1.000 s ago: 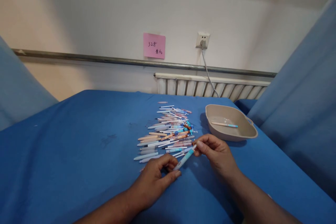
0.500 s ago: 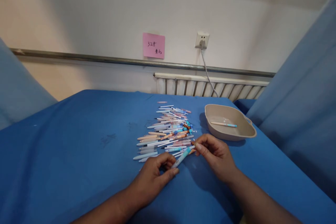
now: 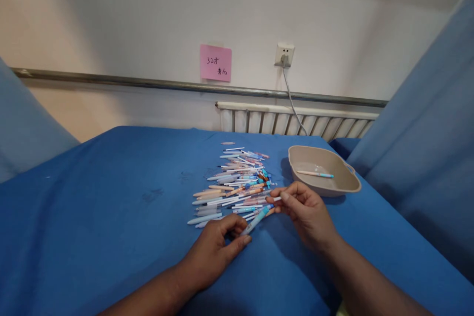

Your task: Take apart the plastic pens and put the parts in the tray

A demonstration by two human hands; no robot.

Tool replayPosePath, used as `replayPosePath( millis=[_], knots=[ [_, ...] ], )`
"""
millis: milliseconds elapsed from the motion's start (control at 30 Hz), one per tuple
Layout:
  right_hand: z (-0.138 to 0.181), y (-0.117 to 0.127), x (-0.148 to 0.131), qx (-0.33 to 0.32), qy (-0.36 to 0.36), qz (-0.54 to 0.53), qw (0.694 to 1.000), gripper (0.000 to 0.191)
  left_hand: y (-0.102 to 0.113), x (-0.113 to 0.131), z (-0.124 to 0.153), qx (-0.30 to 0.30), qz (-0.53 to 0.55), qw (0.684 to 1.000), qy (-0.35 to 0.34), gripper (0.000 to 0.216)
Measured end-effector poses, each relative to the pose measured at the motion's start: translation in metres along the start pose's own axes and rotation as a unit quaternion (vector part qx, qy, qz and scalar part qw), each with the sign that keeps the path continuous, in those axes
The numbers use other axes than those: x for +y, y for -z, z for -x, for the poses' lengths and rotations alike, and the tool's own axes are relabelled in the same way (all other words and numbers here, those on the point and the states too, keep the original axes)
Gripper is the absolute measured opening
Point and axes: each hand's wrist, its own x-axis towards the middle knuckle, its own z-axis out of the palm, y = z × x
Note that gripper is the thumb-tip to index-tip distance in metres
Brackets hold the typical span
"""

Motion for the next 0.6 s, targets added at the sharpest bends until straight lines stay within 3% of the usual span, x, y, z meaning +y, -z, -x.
replayPosePath(
  millis=[267, 433, 600],
  knots=[
    [-0.0001, -0.0025, 0.0012, -0.041, -0.087, -0.039, 0.995, 0.03, -0.0018, 0.0014, -0.0009, 0.0, 0.01, 1.0, 0.007, 0.013],
    [0.0, 0.0009, 0.0041, -0.059, -0.017, 0.078, 0.995, 0.022, 0.0, 0.0022, -0.0012, 0.006, 0.005, 1.0, 0.005, 0.014],
    [0.0003, 0.0071, 0.0001, -0.07, 0.025, 0.225, 0.972, 0.019, 0.0014, 0.006, -0.0016, 0.021, -0.003, 1.0, 0.006, 0.013]
  ],
)
